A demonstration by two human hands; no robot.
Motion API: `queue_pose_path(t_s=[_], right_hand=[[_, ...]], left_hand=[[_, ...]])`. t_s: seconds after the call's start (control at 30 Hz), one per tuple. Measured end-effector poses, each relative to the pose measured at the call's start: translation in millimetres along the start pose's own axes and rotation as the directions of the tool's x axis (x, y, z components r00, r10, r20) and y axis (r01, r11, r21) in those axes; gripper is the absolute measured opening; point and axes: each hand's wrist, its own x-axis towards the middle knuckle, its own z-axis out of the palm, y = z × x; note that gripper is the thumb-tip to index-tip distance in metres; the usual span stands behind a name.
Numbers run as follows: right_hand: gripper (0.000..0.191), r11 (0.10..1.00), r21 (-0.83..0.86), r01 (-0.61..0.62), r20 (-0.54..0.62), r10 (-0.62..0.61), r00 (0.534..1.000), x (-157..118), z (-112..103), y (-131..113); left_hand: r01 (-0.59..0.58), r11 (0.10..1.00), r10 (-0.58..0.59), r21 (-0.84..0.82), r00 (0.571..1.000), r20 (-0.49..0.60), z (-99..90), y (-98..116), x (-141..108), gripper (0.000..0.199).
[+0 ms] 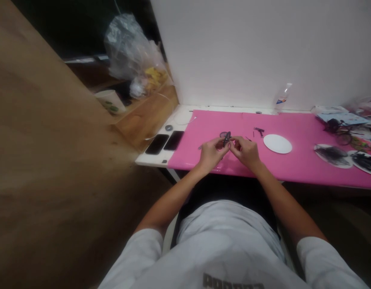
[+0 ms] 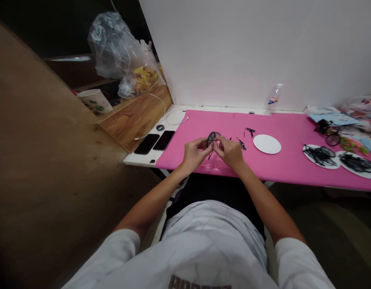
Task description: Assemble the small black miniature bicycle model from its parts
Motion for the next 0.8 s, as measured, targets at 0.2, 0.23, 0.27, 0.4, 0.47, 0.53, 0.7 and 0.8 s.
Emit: queue_pose_path(t_s=[0.2, 0.23, 0.27, 0.4, 0.47, 0.53, 0.7, 0.8], right_hand=[[0.022, 0.995, 0.087, -0.048, -0.026, 0.050, 0.998, -2, 5, -3], [0.022, 0.993, 0.106, -0.059, -0.029, 0.062, 0.998, -3, 6, -3], [0.022, 0.990, 0.123, -0.066, -0.033, 0.070, 0.997, -3, 7, -3], [0.021, 0.981, 0.174, -0.086, -0.024, 0.092, 0.995, -4, 10, -4], [0.020, 0.977, 0.189, -0.099, -0.018, 0.104, 0.994, -4, 10, -4], [0.019, 0.972, 0.207, -0.109, -0.019, 0.115, 0.993, -4, 10, -4], [0.016, 0.925, 0.315, -0.212, 0.032, 0.213, 0.977, -4, 10, -10], [0.016, 0.843, 0.423, -0.332, 0.109, 0.316, 0.942, -3, 9, -17]], left_hand=[[-0.022, 0.998, 0.023, 0.057, 1.000, -0.013, -1.2, 1, 0, 0.026], [-0.022, 0.998, 0.022, 0.065, 1.000, -0.014, -1.4, 2, 1, 0.026], [-0.020, 0.997, 0.021, 0.073, 1.000, -0.015, -1.6, 3, 1, 0.026], [-0.019, 0.995, 0.021, 0.096, 1.000, -0.014, -2.3, 5, 1, 0.024], [-0.023, 0.994, 0.024, 0.103, 1.000, -0.012, -2.4, 5, 1, 0.024], [-0.026, 0.993, 0.027, 0.112, 1.000, -0.012, -2.3, 4, 2, 0.024], [-0.039, 0.986, 0.044, 0.160, 0.999, -0.025, -1.9, 4, 2, 0.023], [-0.069, 0.976, 0.078, 0.207, 0.996, -0.035, -2.0, 3, 1, 0.023]])
